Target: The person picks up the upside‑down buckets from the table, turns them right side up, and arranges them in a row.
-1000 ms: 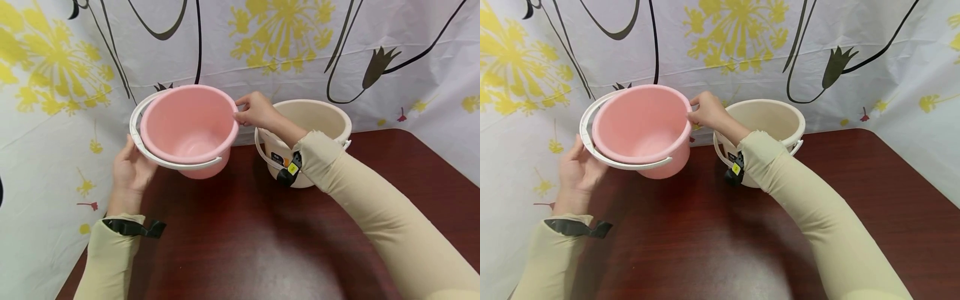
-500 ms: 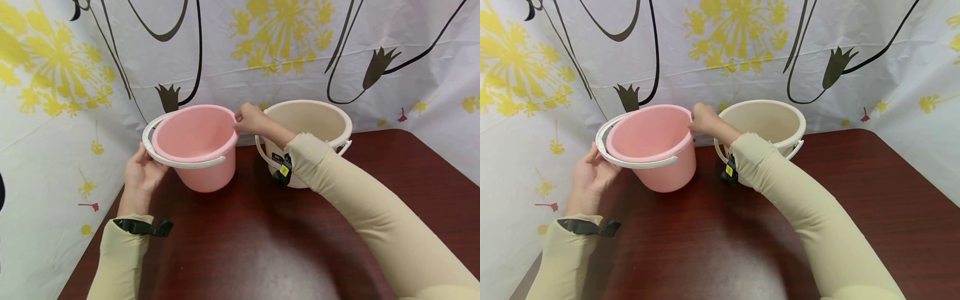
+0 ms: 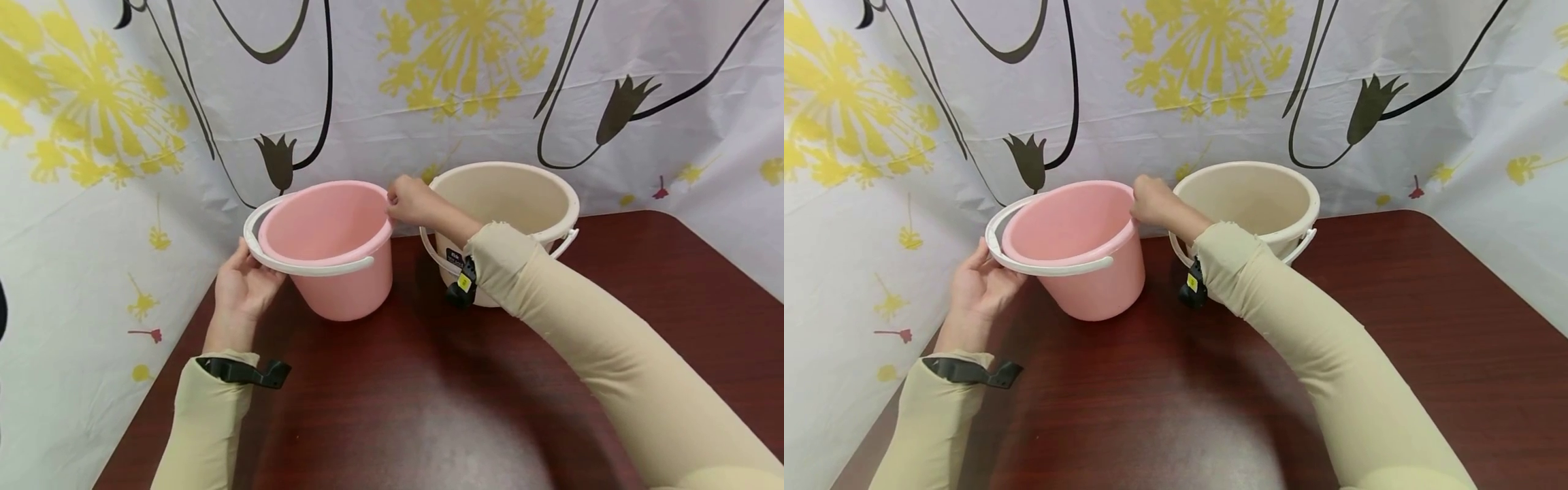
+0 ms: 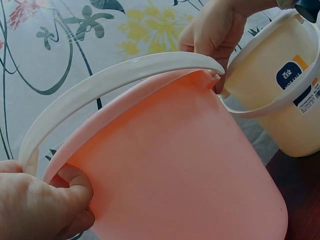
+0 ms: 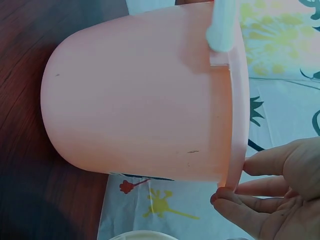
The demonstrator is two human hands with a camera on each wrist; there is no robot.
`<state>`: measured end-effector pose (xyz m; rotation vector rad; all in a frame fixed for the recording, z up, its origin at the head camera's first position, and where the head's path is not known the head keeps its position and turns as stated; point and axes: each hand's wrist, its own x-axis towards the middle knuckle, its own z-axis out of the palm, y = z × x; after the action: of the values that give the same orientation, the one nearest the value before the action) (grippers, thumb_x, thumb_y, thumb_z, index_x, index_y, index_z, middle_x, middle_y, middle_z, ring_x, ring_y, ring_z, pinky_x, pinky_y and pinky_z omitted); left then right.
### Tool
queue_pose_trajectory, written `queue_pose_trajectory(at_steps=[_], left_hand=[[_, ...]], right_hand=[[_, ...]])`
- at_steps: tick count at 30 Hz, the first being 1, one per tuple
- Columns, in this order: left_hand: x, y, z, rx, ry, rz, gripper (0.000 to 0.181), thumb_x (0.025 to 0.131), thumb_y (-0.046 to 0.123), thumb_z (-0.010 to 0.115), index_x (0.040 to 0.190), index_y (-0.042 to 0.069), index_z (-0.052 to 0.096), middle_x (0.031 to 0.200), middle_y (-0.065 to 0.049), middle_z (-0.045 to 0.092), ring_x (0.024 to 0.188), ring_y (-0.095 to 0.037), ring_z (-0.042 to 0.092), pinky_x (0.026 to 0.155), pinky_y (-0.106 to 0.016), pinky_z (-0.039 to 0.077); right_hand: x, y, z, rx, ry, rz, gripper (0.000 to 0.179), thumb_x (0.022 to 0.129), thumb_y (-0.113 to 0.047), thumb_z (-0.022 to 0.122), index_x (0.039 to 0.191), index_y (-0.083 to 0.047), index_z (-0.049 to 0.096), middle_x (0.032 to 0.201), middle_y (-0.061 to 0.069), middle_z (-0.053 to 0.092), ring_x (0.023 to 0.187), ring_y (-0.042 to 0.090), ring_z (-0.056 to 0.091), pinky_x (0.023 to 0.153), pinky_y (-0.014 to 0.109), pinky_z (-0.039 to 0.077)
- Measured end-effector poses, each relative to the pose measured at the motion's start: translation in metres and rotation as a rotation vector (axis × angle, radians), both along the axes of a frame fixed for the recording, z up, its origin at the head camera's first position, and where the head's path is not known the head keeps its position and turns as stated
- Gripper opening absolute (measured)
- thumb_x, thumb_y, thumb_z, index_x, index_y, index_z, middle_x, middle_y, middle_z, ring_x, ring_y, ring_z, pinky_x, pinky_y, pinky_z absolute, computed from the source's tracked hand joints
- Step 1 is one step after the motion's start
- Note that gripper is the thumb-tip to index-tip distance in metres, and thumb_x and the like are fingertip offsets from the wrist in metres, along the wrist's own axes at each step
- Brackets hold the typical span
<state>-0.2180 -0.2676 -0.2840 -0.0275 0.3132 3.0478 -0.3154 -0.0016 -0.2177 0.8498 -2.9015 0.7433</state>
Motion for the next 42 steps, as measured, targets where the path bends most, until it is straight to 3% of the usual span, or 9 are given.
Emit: queue_pose_trajectory(at_steps=[8, 15, 24, 31, 35, 42], left_hand=[[0.0, 0.0, -0.001, 0.015, -0.042, 0.009, 0.046, 0.093, 0.016, 0.051, 0.138, 0.015, 0.04, 0.146, 0.002, 0.023, 0.131, -0.016, 0.028, 0.1, -0.04, 0.032], [0.005, -0.005, -0.005, 0.009, -0.048, 0.023, 0.043, 0.093, 0.013, 0.052, 0.135, 0.013, 0.043, 0.144, 0.0, 0.03, 0.131, -0.015, 0.028, 0.098, -0.041, 0.036], [0.007, -0.014, -0.015, -0.046, -0.074, 0.027, 0.027, 0.091, 0.011, 0.054, 0.118, 0.008, 0.053, 0.133, -0.004, 0.042, 0.114, -0.021, 0.048, 0.087, -0.042, 0.044], [0.008, -0.016, -0.026, -0.07, -0.179, 0.02, 0.012, 0.09, 0.009, 0.056, 0.101, 0.003, 0.058, 0.109, -0.007, 0.053, 0.099, -0.02, 0.052, 0.086, -0.035, 0.042], [0.008, -0.015, -0.034, -0.074, -0.245, -0.002, 0.008, 0.091, 0.008, 0.055, 0.097, 0.003, 0.059, 0.096, -0.008, 0.052, 0.084, -0.02, 0.052, 0.075, -0.034, 0.044], [0.009, -0.012, -0.047, -0.114, -0.279, -0.046, 0.009, 0.094, 0.011, 0.051, 0.098, 0.004, 0.056, 0.096, -0.007, 0.051, 0.083, -0.02, 0.052, 0.071, -0.034, 0.045]], right_hand=[[0.002, -0.001, 0.0, 0.017, 0.016, 0.001, 0.036, 0.084, -0.005, 0.05, 0.051, -0.012, 0.038, 0.047, -0.003, 0.036, 0.044, 0.008, 0.03, 0.048, 0.021, 0.027], [0.001, -0.004, 0.0, 0.029, 0.03, 0.025, 0.036, 0.084, -0.005, 0.052, 0.052, -0.01, 0.036, 0.048, -0.004, 0.028, 0.045, 0.008, 0.027, 0.049, 0.022, 0.026], [0.0, -0.007, 0.001, 0.047, 0.038, 0.03, 0.035, 0.085, -0.005, 0.051, 0.053, -0.01, 0.036, 0.048, -0.003, 0.028, 0.045, 0.009, 0.027, 0.049, 0.022, 0.026], [0.0, -0.005, 0.001, 0.049, 0.034, 0.029, 0.036, 0.085, -0.005, 0.051, 0.053, -0.01, 0.036, 0.048, -0.003, 0.027, 0.045, 0.009, 0.026, 0.049, 0.022, 0.026], [0.0, -0.004, 0.001, 0.051, 0.03, 0.021, 0.036, 0.085, -0.004, 0.051, 0.053, -0.01, 0.035, 0.048, -0.003, 0.027, 0.044, 0.008, 0.025, 0.047, 0.021, 0.024], [0.0, -0.002, -0.001, 0.049, 0.043, 0.024, 0.035, 0.084, -0.005, 0.051, 0.053, -0.01, 0.036, 0.048, -0.003, 0.027, 0.044, 0.009, 0.026, 0.048, 0.021, 0.024]])
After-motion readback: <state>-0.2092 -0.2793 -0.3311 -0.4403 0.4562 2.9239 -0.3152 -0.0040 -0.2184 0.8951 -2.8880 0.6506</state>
